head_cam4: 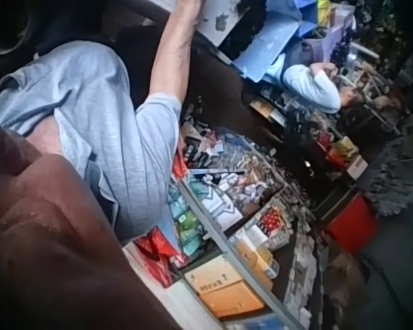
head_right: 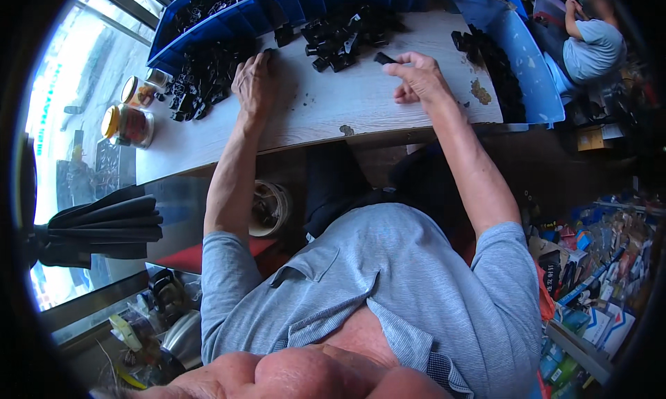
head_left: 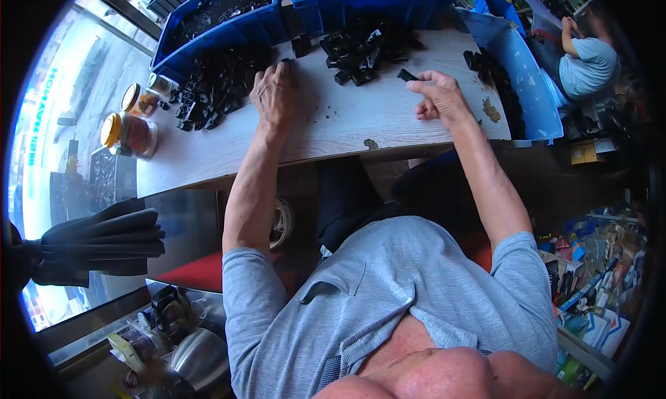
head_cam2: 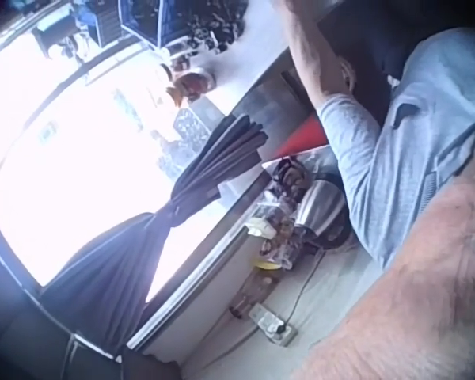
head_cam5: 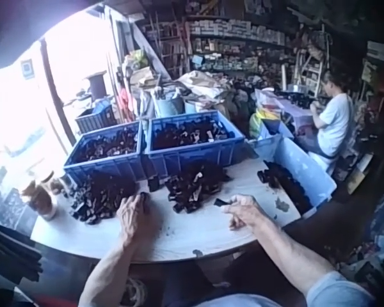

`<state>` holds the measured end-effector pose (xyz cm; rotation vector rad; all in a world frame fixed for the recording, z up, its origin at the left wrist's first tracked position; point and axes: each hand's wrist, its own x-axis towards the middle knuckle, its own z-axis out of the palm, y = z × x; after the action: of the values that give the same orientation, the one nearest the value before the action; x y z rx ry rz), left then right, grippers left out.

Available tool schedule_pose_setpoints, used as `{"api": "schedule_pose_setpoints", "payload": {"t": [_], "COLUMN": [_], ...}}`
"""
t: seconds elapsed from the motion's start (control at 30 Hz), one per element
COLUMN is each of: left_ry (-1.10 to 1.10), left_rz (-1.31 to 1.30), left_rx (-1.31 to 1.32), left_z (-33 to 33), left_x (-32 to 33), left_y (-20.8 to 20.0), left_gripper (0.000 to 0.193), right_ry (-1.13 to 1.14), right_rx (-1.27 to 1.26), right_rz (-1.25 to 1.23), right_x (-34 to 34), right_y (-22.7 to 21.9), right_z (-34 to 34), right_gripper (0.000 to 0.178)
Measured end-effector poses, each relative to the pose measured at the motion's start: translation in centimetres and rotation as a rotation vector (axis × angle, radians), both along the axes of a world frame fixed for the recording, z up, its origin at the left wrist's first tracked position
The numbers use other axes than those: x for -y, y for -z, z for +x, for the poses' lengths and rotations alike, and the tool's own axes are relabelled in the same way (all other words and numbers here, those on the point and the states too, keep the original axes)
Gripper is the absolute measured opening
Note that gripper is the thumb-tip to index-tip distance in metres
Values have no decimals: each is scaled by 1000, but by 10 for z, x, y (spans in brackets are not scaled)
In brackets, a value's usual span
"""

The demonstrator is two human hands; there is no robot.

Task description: Assembling small black plastic parts at a workbench.

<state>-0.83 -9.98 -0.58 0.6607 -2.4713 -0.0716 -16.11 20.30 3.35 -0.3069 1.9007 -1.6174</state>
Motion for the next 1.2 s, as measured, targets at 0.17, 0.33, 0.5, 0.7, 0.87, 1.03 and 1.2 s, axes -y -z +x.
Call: {"api": "schedule_pose_setpoints", "payload": {"t": [0.17,0.33,0.5,0.7,0.87,1.03,1.2], "left_ry": [35,20,50,132,-4,141,52], "left_rz": [-50,6,68,40,423,125,75], "left_rx": [-162,-100,-79,-125,-132,-148,-157], "left_z": [1,-4,3,18,9,12,4], "left_x": [-9,2,-9,-8,1,-10,-12], "left_y": [2,4,-2,2,-5,3,3], "left_gripper": [19,14,13,16,20,24,23], "right_ry": [281,482,768,663,365,276,198], "right_rx": [-32,-107,-183,-249,-149,-166,-196], "right_rz": [26,140,309,87,185,283,286], "right_x": [-35,-54,-84,-70,-6,32,42], "right_y": [6,2,5,4,-3,4,7], "right_z": [-45,-82,-128,-122,-91,-92,-98], "right_gripper": [39,27,27,46,43,32,26]}}
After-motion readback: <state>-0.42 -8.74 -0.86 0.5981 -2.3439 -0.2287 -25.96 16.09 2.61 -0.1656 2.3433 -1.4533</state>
